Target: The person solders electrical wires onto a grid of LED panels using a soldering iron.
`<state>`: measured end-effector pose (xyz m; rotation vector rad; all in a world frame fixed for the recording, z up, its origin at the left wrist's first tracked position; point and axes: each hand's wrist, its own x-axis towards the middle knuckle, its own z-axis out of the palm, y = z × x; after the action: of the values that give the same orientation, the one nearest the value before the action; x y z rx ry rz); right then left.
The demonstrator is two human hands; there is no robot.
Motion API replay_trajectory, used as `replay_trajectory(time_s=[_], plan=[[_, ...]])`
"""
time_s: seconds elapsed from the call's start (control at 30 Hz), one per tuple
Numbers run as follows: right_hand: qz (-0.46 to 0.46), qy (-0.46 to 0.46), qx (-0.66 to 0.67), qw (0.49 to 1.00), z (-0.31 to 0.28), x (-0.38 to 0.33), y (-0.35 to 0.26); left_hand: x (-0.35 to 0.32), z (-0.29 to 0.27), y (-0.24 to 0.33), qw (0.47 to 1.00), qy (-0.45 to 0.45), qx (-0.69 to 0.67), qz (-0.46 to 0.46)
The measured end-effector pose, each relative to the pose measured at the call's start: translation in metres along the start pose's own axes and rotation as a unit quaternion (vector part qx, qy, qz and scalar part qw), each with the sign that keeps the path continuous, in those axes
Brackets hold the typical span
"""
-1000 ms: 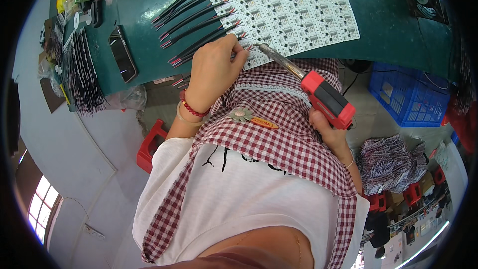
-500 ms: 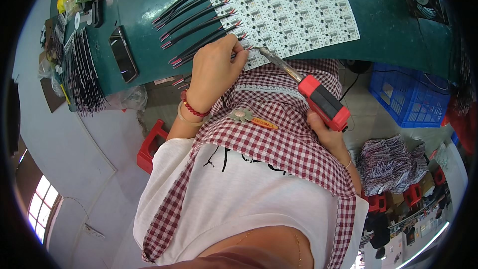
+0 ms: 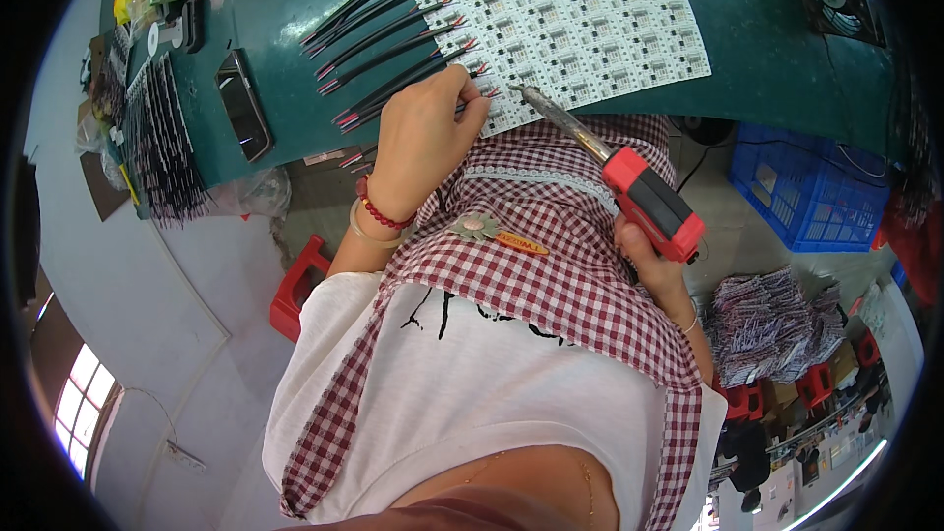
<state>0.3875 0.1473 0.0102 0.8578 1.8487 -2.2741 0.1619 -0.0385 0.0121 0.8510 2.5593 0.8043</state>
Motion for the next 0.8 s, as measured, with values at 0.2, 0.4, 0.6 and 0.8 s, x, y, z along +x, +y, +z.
replay_trajectory(time_s=[0.2,0.4,0.6,0.8], plan=[[0.04,0.004,-0.024,0.999,-0.005,-0.004,0.008,0.003,-0.003,-0.003,1.0,-0.004,-0.018,0.018],[0.068,-0.003,-0.056,0.996,-0.011,-0.008,0.016,0.005,-0.003,-0.004,0.999,-0.018,-0.018,0.022],[0.007,0.009,-0.136,0.991,-0.01,-0.006,0.022,0.006,-0.005,-0.002,0.999,-0.02,0.003,0.034],[0.027,-0.005,-0.008,1.0,-0.004,-0.005,0.006,0.006,-0.006,0.001,0.999,-0.015,0.016,0.045]])
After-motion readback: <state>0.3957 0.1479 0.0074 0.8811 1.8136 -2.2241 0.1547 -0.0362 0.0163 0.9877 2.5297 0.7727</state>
